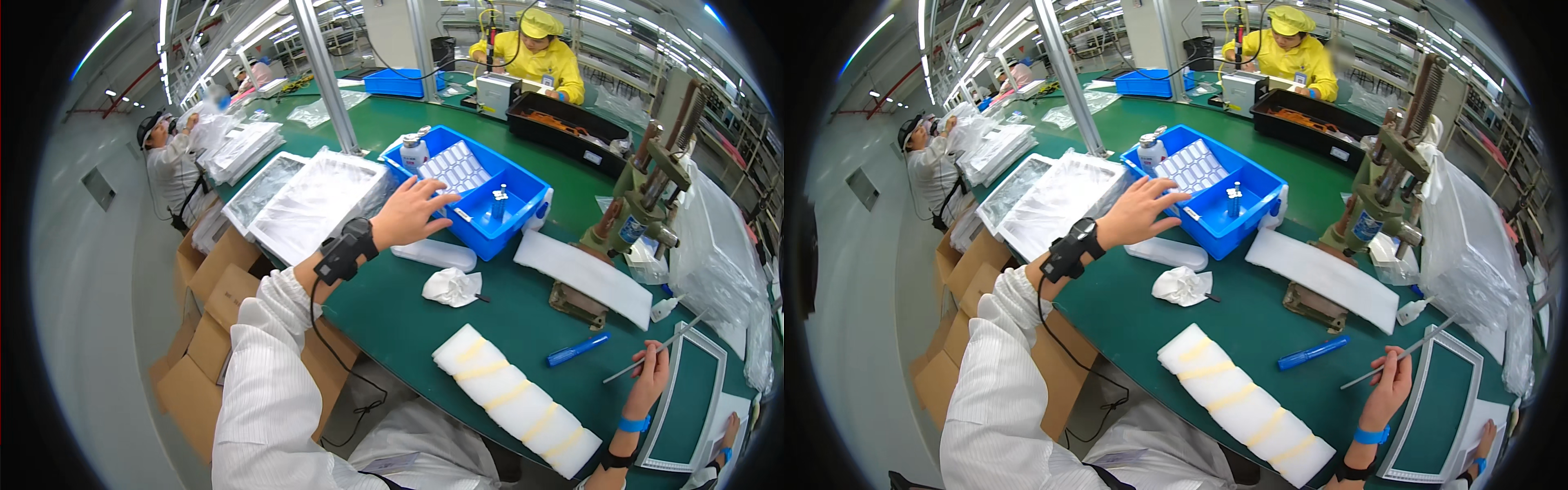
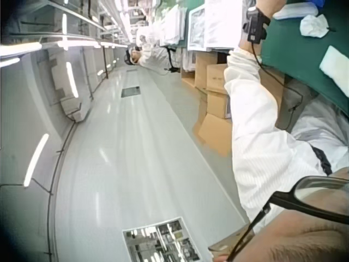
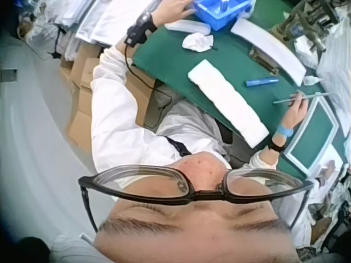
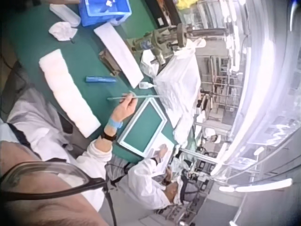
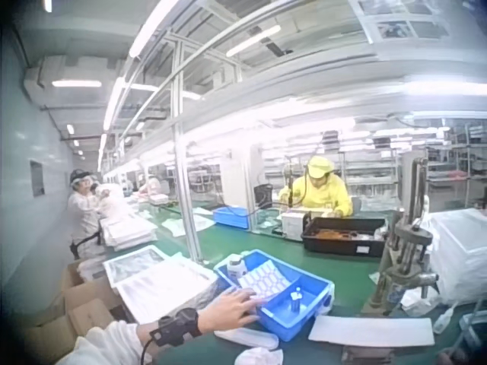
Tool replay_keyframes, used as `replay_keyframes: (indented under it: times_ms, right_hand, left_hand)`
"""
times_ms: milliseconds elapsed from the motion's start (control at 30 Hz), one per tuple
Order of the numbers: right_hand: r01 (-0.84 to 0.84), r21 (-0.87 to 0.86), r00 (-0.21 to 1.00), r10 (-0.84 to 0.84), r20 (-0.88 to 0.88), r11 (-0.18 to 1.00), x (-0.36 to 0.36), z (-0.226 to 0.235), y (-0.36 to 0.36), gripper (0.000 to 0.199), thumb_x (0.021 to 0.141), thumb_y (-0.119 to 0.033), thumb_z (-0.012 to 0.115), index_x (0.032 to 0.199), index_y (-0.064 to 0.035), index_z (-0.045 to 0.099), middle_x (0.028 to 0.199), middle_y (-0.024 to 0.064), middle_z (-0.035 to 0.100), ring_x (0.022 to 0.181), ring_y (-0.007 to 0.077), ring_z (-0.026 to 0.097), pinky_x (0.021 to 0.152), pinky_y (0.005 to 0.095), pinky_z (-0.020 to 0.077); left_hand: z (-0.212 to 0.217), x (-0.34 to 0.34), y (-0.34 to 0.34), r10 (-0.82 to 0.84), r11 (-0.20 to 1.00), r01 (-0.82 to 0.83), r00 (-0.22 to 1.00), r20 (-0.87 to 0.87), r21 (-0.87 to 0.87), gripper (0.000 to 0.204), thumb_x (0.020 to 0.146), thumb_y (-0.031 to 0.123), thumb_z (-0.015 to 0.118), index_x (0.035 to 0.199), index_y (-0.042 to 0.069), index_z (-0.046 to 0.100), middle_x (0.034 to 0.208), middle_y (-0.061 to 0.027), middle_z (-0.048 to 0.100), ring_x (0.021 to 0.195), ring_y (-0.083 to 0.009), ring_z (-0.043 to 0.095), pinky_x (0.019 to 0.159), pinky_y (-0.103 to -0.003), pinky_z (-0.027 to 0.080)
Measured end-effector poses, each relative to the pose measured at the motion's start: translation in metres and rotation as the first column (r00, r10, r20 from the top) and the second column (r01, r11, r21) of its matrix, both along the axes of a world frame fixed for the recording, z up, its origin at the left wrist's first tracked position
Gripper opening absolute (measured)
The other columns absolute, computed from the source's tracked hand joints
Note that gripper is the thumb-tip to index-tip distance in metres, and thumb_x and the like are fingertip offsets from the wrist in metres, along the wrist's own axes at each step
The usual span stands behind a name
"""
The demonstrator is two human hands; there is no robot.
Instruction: Assembling a white plastic frame with foam and magnets using a press tool.
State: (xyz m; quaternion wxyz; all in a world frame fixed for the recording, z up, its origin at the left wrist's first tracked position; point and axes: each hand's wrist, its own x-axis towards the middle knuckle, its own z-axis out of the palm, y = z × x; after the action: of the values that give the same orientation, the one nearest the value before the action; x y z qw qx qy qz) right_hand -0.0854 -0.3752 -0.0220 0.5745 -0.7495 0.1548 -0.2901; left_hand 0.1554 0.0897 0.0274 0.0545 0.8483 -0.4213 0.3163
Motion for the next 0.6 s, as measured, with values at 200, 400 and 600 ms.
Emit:
replay_keyframes:
  times_ms: [200,400,600]
  right_hand:
    - [-0.016,0.036,1.0,0.016,0.007,0.999,-0.001,0.003,0.004,0.02,0.104,-0.019,0.049,0.103,-0.0029,0.062,0.073,0.0009,0.058,0.057,0.0022,0.042,0.05,0.0175,0.0317]
    - [0.004,0.029,1.0,-0.004,0.014,1.0,-0.002,0.002,0.0,0.021,0.104,-0.019,0.049,0.103,-0.0027,0.062,0.072,0.0011,0.057,0.057,0.0025,0.042,0.05,0.0177,0.0315]
    - [0.018,0.008,1.0,-0.018,0.013,1.0,0.001,0.0,0.001,0.021,0.104,-0.02,0.049,0.103,-0.0024,0.062,0.072,0.0017,0.057,0.057,0.0027,0.042,0.05,0.018,0.0317]
  left_hand:
    - [-0.018,0.013,-0.017,0.13,0.989,-0.124,0.989,-0.07,0.084,0.03,0.091,0.039,0.063,0.112,0.018,0.065,0.091,-0.0068,0.057,0.093,-0.0261,0.057,0.087,-0.04,0.042]
    - [-0.026,0.022,-0.045,0.226,0.974,-0.226,0.974,-0.017,0.008,0.029,0.091,0.038,0.064,0.11,0.016,0.064,0.092,-0.0088,0.058,0.092,-0.0269,0.058,0.087,-0.04,0.042]
    - [-0.031,0.023,-0.055,0.276,0.961,-0.275,0.96,0.038,-0.028,0.029,0.09,0.039,0.064,0.108,0.016,0.063,0.091,-0.0096,0.058,0.092,-0.0283,0.057,0.087,-0.042,0.042]
